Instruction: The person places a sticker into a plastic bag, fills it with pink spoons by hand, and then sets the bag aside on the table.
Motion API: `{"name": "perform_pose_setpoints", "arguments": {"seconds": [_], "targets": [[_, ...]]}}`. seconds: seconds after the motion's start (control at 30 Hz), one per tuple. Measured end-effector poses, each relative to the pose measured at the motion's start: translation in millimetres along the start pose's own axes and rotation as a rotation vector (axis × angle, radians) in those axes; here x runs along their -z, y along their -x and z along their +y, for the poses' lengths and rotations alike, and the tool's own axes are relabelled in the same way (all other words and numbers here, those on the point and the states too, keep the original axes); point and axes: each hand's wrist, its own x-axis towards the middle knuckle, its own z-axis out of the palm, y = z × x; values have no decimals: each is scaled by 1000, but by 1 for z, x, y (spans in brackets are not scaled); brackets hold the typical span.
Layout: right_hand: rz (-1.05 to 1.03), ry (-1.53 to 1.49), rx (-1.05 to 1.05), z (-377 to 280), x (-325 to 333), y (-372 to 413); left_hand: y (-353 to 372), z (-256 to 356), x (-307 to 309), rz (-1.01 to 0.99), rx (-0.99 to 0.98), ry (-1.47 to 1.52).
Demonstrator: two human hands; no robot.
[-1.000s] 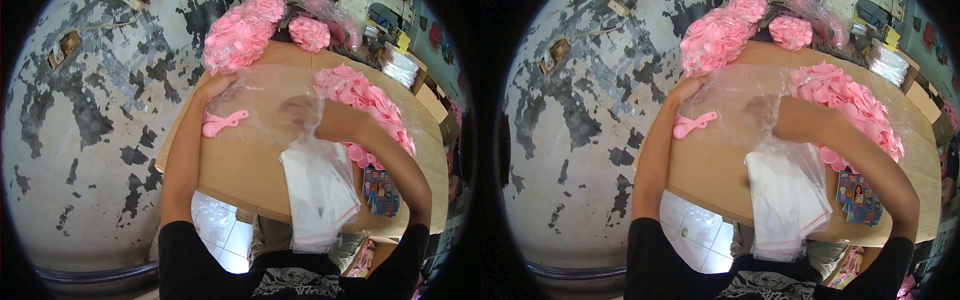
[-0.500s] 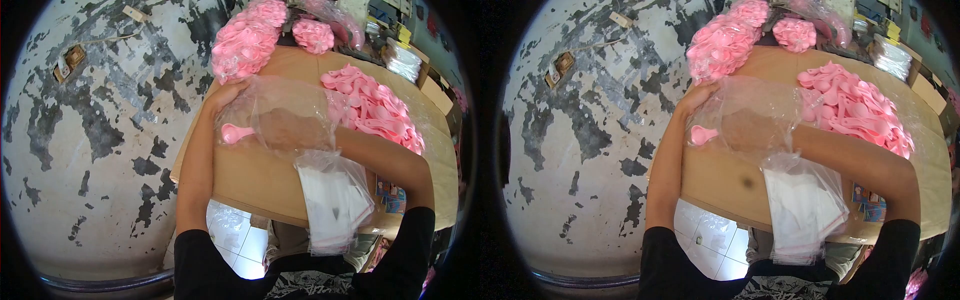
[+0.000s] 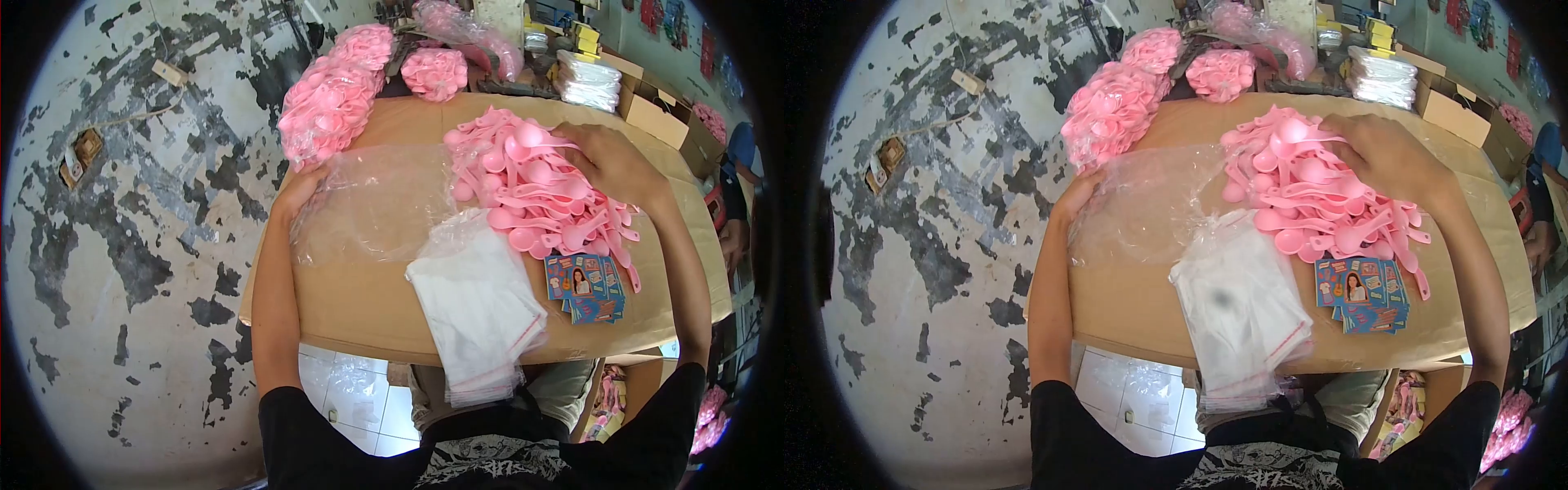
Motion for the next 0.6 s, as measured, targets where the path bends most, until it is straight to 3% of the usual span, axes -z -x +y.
{"name": "perform_pose_setpoints", "arguments": {"seconds": [0.1, 0.2, 0.3, 0.43, 0.5, 0.53, 0.6], "targets": [[-15, 148, 4, 26, -22, 9, 4, 0, 4, 13, 11, -40], [148, 48, -66, 14, -15, 16, 9, 5, 4, 35, 14, -59], [285, -70, -10, -6, -12, 42, 17, 12, 7, 38, 74, -55], [115, -509, -203, -46, -5, 84, 23, 23, 20, -86, 187, -53], [40, -658, -311, -56, -11, 108, -8, -16, 44, -102, -51, -194], [67, -690, -246, -57, -21, 125, -16, -29, 52, -113, -165, -262], [70, -727, -182, -54, -33, 147, 4, -6, 50, -152, -91, -372]]}}
